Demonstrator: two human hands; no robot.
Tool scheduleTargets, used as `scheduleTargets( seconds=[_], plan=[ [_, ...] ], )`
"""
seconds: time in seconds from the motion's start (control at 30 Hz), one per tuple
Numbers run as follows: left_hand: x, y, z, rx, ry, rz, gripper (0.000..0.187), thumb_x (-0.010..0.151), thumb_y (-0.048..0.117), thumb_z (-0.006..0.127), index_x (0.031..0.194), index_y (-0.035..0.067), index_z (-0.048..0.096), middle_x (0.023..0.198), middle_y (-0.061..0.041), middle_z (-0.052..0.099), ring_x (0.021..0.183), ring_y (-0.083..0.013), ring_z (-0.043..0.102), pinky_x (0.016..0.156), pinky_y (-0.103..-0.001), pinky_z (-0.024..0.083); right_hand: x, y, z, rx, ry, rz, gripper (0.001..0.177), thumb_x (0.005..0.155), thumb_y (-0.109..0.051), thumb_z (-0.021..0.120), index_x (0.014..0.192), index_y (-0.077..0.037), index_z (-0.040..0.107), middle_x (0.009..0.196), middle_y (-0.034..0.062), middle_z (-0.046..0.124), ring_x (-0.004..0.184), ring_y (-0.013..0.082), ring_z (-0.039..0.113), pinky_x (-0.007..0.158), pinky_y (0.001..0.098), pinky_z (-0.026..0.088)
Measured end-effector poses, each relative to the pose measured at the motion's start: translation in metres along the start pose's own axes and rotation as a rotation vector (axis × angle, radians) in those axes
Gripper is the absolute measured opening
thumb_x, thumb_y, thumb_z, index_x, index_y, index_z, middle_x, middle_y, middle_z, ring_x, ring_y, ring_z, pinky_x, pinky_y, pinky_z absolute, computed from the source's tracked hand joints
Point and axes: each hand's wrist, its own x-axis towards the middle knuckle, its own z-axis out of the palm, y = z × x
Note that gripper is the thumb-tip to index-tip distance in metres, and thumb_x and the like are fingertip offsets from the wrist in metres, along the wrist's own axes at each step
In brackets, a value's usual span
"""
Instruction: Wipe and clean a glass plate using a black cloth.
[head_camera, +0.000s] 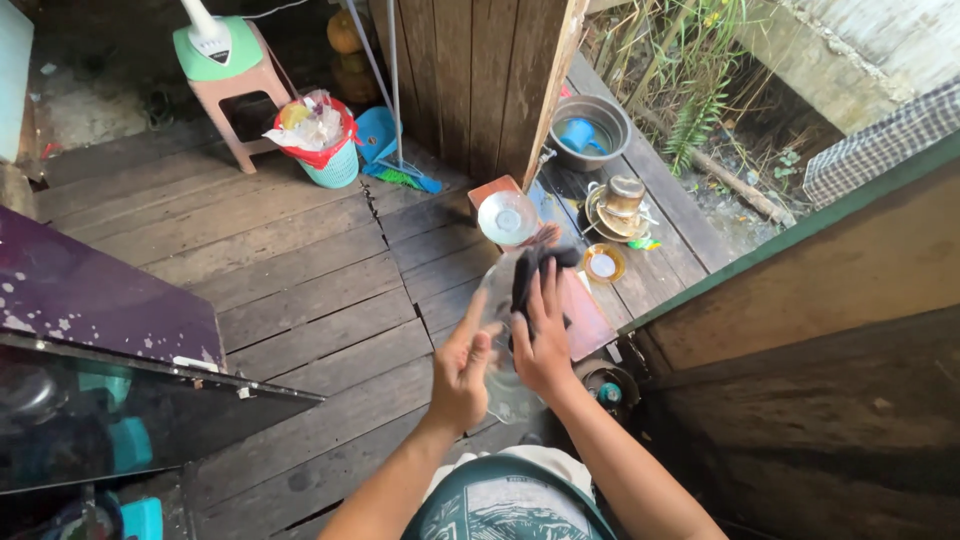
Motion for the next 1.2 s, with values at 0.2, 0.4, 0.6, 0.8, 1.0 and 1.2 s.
scheduleTargets(
  seconds=[0.2, 0.4, 0.6, 0.8, 1.0, 1.2],
  plan=[
    [0.004, -0.016, -0.006, 0.143, 0.078, -0.092, 0.065, 0.113, 0.042, 0.046, 0.163, 0.0, 0.042, 0.127, -0.029, 0.067, 0.106, -0.033, 0.06, 0.092, -0.035, 0.047, -0.045, -0.031, 0.006, 0.248, -0.246, 0.026, 0.066, 0.1, -0.014, 0.05, 0.159, 0.003, 0.029, 0.172, 0.0286, 0.012, 0.16, 0.047, 0.011, 0.127, 0.049, 0.012],
    [-0.009, -0.01, -0.006, -0.039, 0.055, -0.057, 0.065, 0.114, 0.042, 0.044, 0.165, 0.0, 0.037, 0.146, -0.024, 0.063, 0.122, -0.0286, 0.063, 0.099, -0.034, 0.048, 0.01, -0.005, -0.006, -0.068, -0.049, 0.092, 0.07, 0.099, -0.019, 0.051, 0.161, 0.0, 0.026, 0.172, 0.0266, 0.012, 0.16, 0.0442, 0.011, 0.128, 0.0515, 0.009],
    [-0.001, -0.006, -0.015, 0.055, 0.17, -0.001, 0.063, 0.109, 0.04, 0.046, 0.154, -0.004, 0.043, 0.144, -0.019, 0.063, 0.128, -0.0226, 0.063, 0.1, -0.031, 0.05, -0.051, -0.024, 0.017, 0.144, -0.347, 0.092, 0.07, 0.101, -0.026, 0.048, 0.163, -0.001, 0.025, 0.173, 0.0271, 0.011, 0.161, 0.045, 0.008, 0.128, 0.0521, 0.01],
    [-0.024, -0.018, -0.014, 0.024, 0.158, -0.147, 0.064, 0.113, 0.039, 0.047, 0.162, -0.003, 0.042, 0.139, -0.024, 0.066, 0.106, -0.0221, 0.051, 0.086, -0.031, 0.041, 0.019, -0.002, 0.026, 0.007, -0.181, -0.257, 0.073, 0.1, -0.024, 0.052, 0.165, -0.004, 0.024, 0.174, 0.025, 0.009, 0.164, 0.0458, 0.006, 0.134, 0.0537, 0.007],
    [-0.015, 0.011, -0.049, 0.03, 0.328, -0.103, 0.075, 0.105, 0.051, 0.044, 0.159, -0.001, 0.037, 0.132, -0.02, 0.066, 0.089, -0.0127, 0.071, 0.07, -0.022, 0.057, -0.009, -0.004, 0.035, -0.079, -0.395, -0.044, 0.075, 0.095, -0.022, 0.058, 0.161, -0.003, 0.028, 0.171, 0.0276, 0.013, 0.157, 0.0486, 0.012, 0.127, 0.0515, 0.016],
    [-0.029, -0.008, -0.063, 0.198, 0.476, 0.013, 0.069, 0.111, 0.048, 0.045, 0.159, -0.002, 0.042, 0.144, -0.022, 0.065, 0.109, -0.0212, 0.061, 0.093, -0.03, 0.05, -0.026, -0.066, 0.04, 0.397, -0.699, -0.163, 0.071, 0.1, -0.019, 0.048, 0.164, -0.002, 0.023, 0.174, 0.0277, 0.008, 0.163, 0.046, 0.008, 0.13, 0.0482, 0.014]
  ],
)
